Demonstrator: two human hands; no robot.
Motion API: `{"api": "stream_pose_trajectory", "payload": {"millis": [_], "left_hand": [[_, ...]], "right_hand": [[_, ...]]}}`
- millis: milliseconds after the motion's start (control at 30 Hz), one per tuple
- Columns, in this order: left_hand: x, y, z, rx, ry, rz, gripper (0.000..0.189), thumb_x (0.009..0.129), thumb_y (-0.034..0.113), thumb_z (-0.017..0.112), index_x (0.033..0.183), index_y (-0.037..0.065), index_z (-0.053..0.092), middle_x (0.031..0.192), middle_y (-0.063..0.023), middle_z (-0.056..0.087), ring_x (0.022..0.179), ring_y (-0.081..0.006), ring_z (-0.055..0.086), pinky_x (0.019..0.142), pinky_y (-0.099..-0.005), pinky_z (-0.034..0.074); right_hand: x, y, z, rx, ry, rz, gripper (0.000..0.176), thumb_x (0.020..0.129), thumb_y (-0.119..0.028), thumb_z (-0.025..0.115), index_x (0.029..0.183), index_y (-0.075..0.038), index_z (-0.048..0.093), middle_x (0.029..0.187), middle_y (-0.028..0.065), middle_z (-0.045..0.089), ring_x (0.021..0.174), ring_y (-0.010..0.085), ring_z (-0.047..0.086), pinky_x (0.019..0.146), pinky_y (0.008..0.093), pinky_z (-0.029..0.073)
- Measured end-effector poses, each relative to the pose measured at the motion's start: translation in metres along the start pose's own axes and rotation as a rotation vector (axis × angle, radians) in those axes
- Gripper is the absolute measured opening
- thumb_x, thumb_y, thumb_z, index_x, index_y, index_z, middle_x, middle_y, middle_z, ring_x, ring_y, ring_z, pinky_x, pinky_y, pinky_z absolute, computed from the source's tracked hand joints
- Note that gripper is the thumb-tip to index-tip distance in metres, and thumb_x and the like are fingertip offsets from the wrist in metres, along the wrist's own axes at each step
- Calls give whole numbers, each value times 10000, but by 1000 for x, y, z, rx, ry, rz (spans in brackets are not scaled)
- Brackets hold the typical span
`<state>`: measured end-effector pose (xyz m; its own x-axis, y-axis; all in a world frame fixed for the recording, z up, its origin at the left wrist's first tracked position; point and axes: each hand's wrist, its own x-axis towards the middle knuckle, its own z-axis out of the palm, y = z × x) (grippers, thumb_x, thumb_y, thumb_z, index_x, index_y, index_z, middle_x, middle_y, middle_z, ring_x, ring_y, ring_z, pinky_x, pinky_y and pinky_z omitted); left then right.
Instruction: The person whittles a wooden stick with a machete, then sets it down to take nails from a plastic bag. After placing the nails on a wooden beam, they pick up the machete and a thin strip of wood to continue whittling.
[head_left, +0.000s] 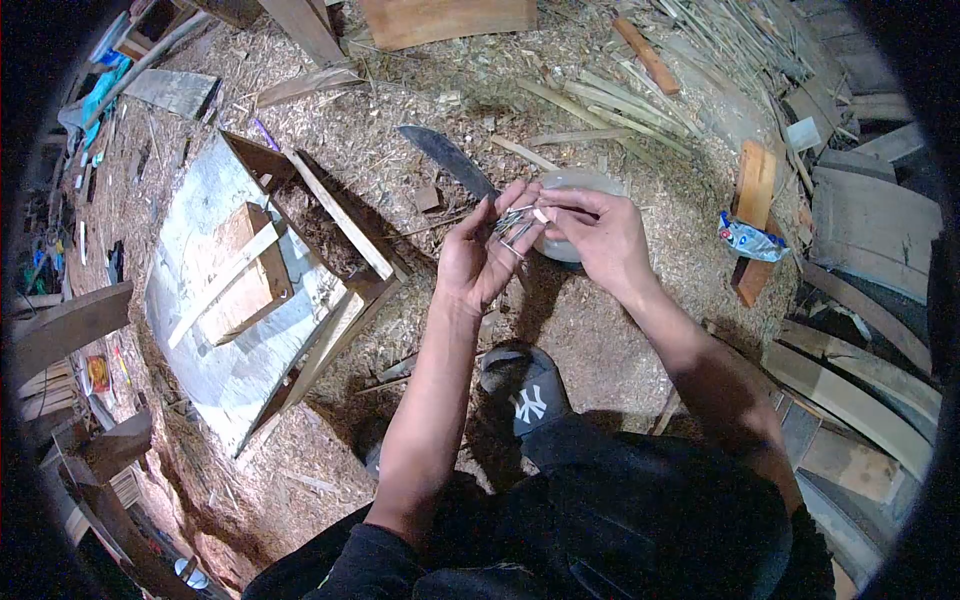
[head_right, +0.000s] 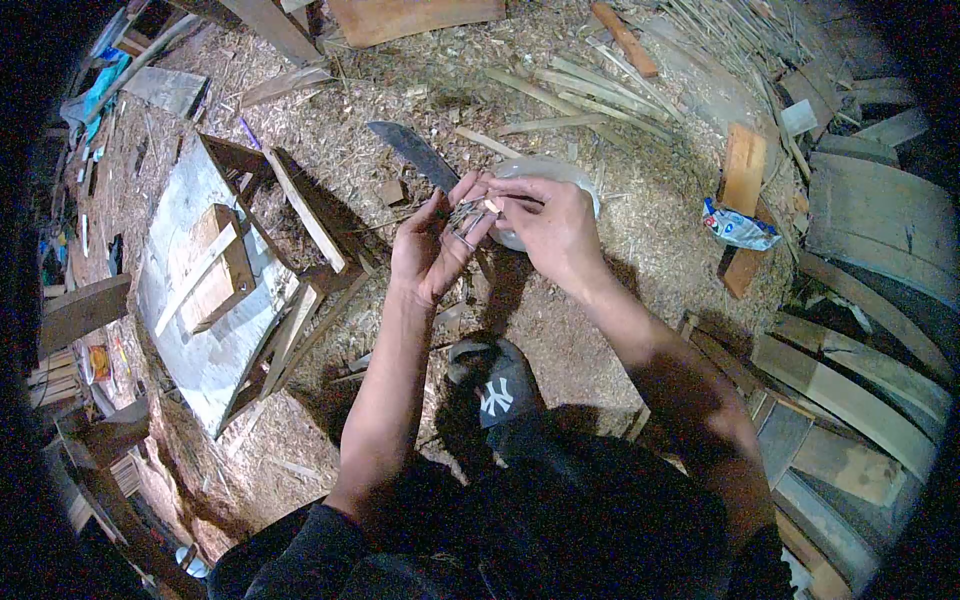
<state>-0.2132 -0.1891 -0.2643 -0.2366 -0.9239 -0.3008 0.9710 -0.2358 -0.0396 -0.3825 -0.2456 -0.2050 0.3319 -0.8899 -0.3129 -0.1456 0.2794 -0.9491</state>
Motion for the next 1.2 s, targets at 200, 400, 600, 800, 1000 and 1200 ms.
{"api": "stream_pose_trajectory", "payload": {"millis": [200,400,600,800,1000,1200], "left_hand": [[0,1,-3,-26,8,-13,517,1069,254,394,1478,-61,358,1492,-243,440,1360,-394,466,1123,-512,441],[-1,9,-7,-102,-12,-22,544,1059,262,424,1481,-72,342,1527,-255,390,1421,-416,383,1134,-552,414],[-1,17,-5,-103,-45,-13,589,1065,312,405,1494,-81,313,1546,-263,358,1439,-415,355,1143,-563,394],[-5,19,3,-86,-93,-31,732,1052,477,366,1506,-91,281,1551,-272,347,1436,-415,360,1132,-549,408],[-5,18,5,-52,-118,-44,833,1024,577,363,1512,-91,269,1555,-276,337,1438,-410,358,1147,-544,386],[-6,18,8,-24,-106,-38,847,1026,598,319,1509,-97,271,1548,-276,349,1429,-411,373,1159,-534,373]], "right_hand": [[-1,-1,-6,-491,-30,-225,190,963,-39,630,1115,24,725,1157,146,699,967,190,704,780,289,620],[7,8,-17,-116,165,-53,175,905,-112,690,1031,-5,747,965,145,752,816,220,730,767,327,572],[12,34,-42,-800,-30,-159,147,873,-107,675,961,-28,762,909,200,735,828,323,728,779,406,572],[19,64,-39,-1114,-103,-310,182,838,-61,651,989,10,722,1106,217,694,959,409,684,871,487,549],[19,63,-29,-1233,-44,-203,289,852,-57,629,1137,-13,651,1268,179,604,1011,415,653,897,493,541],[21,61,-28,-1275,-26,-251,319,844,11,568,1155,9,637,1180,225,621,965,414,677,847,494,562]]}}
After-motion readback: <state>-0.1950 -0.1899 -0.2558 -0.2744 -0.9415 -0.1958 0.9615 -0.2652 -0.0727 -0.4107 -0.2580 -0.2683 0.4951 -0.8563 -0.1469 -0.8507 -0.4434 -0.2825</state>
